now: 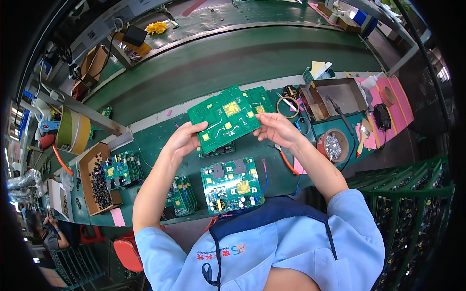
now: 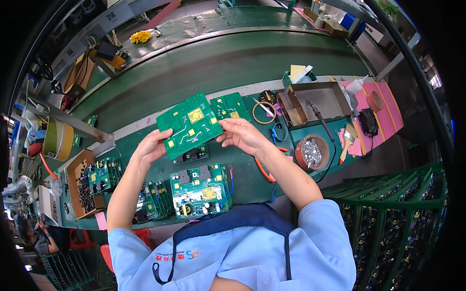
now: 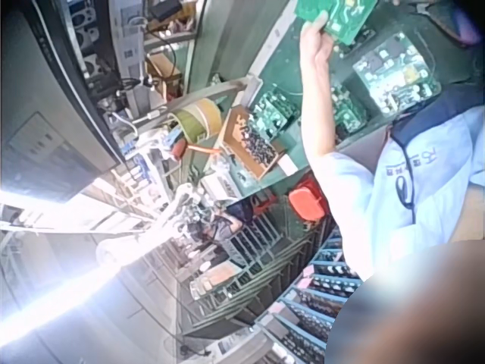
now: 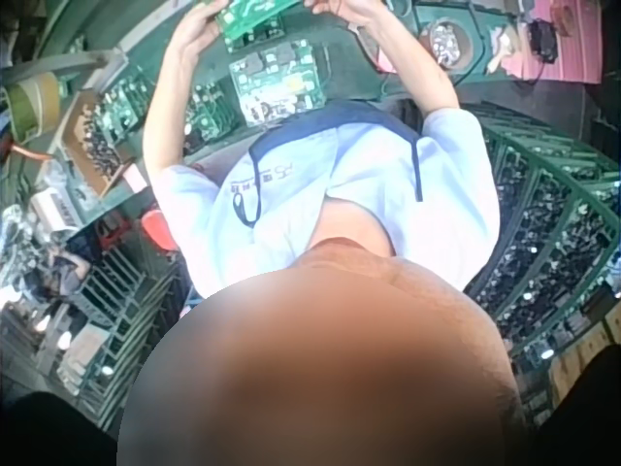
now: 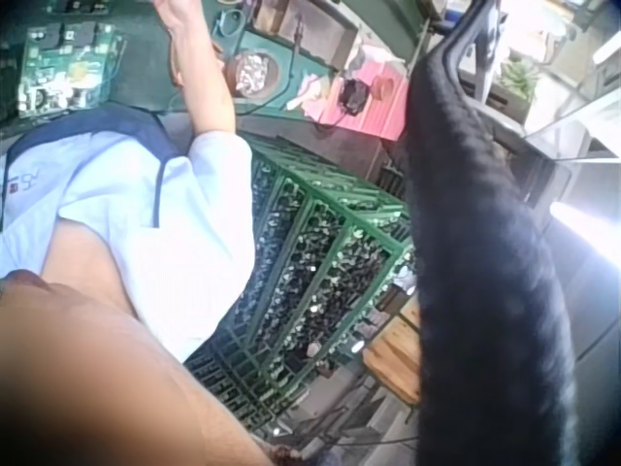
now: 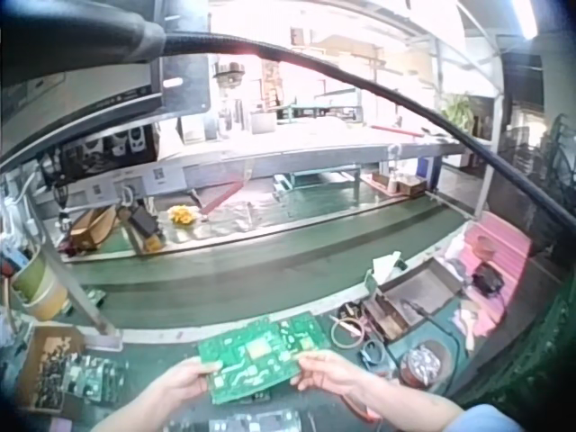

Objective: The person assembles green circuit boards at a workbench in a factory setting. They pick up boards, connect blue wires to specific points, and use pliers to trim excess wire. The person stacks the finished boards into piles on the table.

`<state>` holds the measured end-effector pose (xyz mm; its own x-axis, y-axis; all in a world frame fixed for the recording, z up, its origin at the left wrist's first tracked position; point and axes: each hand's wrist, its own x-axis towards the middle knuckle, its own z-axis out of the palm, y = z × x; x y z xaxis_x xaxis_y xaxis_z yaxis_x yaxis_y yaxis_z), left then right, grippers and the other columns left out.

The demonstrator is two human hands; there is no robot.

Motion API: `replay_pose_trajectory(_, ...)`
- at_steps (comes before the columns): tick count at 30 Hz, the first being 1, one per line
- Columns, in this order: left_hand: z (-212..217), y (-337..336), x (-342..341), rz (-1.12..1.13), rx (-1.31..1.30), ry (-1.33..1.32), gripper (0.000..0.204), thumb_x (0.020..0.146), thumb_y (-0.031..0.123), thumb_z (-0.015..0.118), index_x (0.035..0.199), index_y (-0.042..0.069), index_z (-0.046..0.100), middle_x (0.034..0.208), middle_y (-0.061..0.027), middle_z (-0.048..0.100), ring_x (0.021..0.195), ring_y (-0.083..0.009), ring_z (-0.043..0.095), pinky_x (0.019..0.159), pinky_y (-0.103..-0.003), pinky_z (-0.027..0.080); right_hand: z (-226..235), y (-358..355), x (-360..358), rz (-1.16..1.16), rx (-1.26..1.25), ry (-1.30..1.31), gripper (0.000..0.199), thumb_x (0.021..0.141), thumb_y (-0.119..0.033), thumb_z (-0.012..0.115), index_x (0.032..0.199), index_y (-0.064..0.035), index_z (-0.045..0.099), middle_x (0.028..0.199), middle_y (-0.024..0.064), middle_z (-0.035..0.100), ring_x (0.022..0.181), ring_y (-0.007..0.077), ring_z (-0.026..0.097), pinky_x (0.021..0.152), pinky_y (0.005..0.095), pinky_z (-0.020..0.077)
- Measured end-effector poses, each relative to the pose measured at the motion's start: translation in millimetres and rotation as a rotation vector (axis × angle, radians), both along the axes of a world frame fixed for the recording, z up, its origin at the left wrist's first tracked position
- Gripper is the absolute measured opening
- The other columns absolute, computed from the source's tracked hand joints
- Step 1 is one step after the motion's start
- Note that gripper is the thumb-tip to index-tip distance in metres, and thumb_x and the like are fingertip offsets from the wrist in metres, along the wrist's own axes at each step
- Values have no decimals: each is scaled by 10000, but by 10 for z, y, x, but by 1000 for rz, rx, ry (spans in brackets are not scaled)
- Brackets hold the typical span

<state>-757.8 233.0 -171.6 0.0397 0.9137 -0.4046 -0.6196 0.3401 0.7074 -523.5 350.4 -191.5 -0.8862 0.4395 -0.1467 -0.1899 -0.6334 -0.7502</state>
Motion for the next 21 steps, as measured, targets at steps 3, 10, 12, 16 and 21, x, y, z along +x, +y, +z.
replay_pose_trajectory(3, -8, -32, -24, -15, -10, 1, 256, 774, 108, 510, 999, -7, 470, 963, -105, 540, 848, -173, 549, 759, -312, 447, 11, -18, -6, 18, -5, 8, 209, 810, -174, 471, 955, -25, 501, 854, 79, 550, 718, 183, 559, 577, 274, 468)
replay_pose_trajectory(10, 45, -75, -11, -27, -1, 1, 248, 773, 116, 511, 987, -7, 481, 950, -102, 549, 831, -167, 557, 741, -302, 455, 78, -99, 36, 35, 16, 24, 178, 800, -130, 481, 932, -13, 507, 870, 76, 541, 741, 177, 556, 601, 268, 468)
replay_pose_trajectory(12, 20, -73, -22, -31, 3, -16, 248, 772, 115, 511, 984, -11, 484, 946, -104, 551, 826, -169, 560, 741, -299, 458, 104, -120, 34, 38, -5, 41, 205, 781, -111, 507, 963, -17, 507, 872, 99, 550, 738, 204, 561, 595, 283, 473)
replay_pose_trajectory(16, -12, -70, -38, -34, -20, -70, 250, 772, 110, 508, 983, -20, 483, 943, -114, 551, 829, -179, 561, 750, -299, 460, 140, -151, 33, 43, -12, 53, 213, 779, -106, 507, 972, -17, 512, 873, 100, 552, 739, 206, 560, 596, 282, 472)
replay_pose_trajectory(21, -57, -61, -46, -33, -41, -96, 255, 772, 109, 506, 986, -27, 479, 947, -122, 548, 834, -187, 561, 754, -304, 461, 113, -152, 38, 37, -36, 55, 207, 778, -100, 506, 969, -19, 515, 871, 97, 549, 739, 206, 559, 597, 282, 471)
